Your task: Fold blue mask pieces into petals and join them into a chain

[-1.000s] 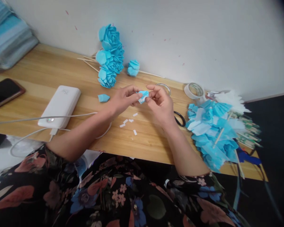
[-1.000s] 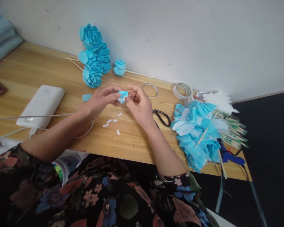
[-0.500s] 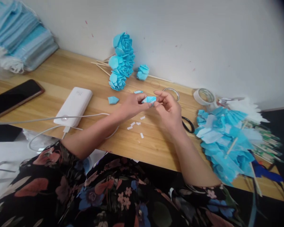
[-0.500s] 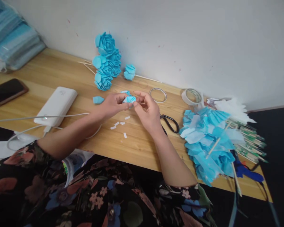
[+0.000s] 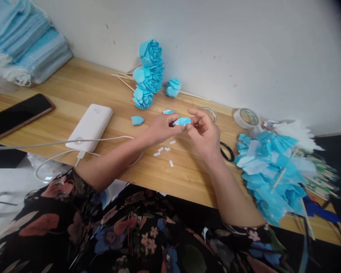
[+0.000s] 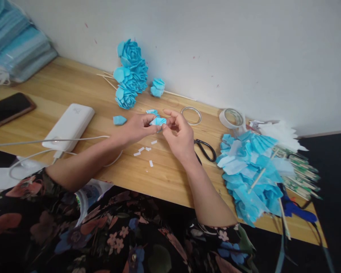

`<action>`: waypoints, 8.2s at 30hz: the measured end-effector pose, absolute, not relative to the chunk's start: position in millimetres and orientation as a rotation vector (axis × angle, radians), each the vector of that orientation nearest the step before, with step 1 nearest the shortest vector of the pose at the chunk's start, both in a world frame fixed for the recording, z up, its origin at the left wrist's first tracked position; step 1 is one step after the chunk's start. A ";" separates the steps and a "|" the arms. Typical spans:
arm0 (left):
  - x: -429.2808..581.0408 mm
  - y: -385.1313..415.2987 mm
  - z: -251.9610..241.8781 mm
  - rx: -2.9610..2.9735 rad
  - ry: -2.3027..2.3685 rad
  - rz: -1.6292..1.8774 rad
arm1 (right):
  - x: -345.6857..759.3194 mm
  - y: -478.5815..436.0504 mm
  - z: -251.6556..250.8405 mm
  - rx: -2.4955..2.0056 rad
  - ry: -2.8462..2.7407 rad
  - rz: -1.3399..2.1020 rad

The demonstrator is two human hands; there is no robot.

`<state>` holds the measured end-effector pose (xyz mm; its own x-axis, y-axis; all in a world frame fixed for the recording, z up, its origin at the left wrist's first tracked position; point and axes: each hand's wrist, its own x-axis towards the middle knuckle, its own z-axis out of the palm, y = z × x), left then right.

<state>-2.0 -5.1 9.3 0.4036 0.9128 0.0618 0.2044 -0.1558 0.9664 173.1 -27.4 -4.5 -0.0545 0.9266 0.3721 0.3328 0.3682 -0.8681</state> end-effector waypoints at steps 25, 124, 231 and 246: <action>-3.9 -0.7 1.6 1.655 0.936 0.890 | 173.5 -27.4 -6.1 -1.148 -1.595 0.789; -8.4 -1.4 7.1 1.470 1.007 0.989 | 171.1 -35.3 7.4 -1.322 -1.828 0.376; -7.5 -4.9 13.2 1.420 1.024 1.078 | 170.3 -34.9 2.6 -1.260 -1.797 0.251; -5.7 -4.8 15.7 1.434 1.020 1.048 | 170.2 -36.6 5.0 -1.295 -1.810 0.374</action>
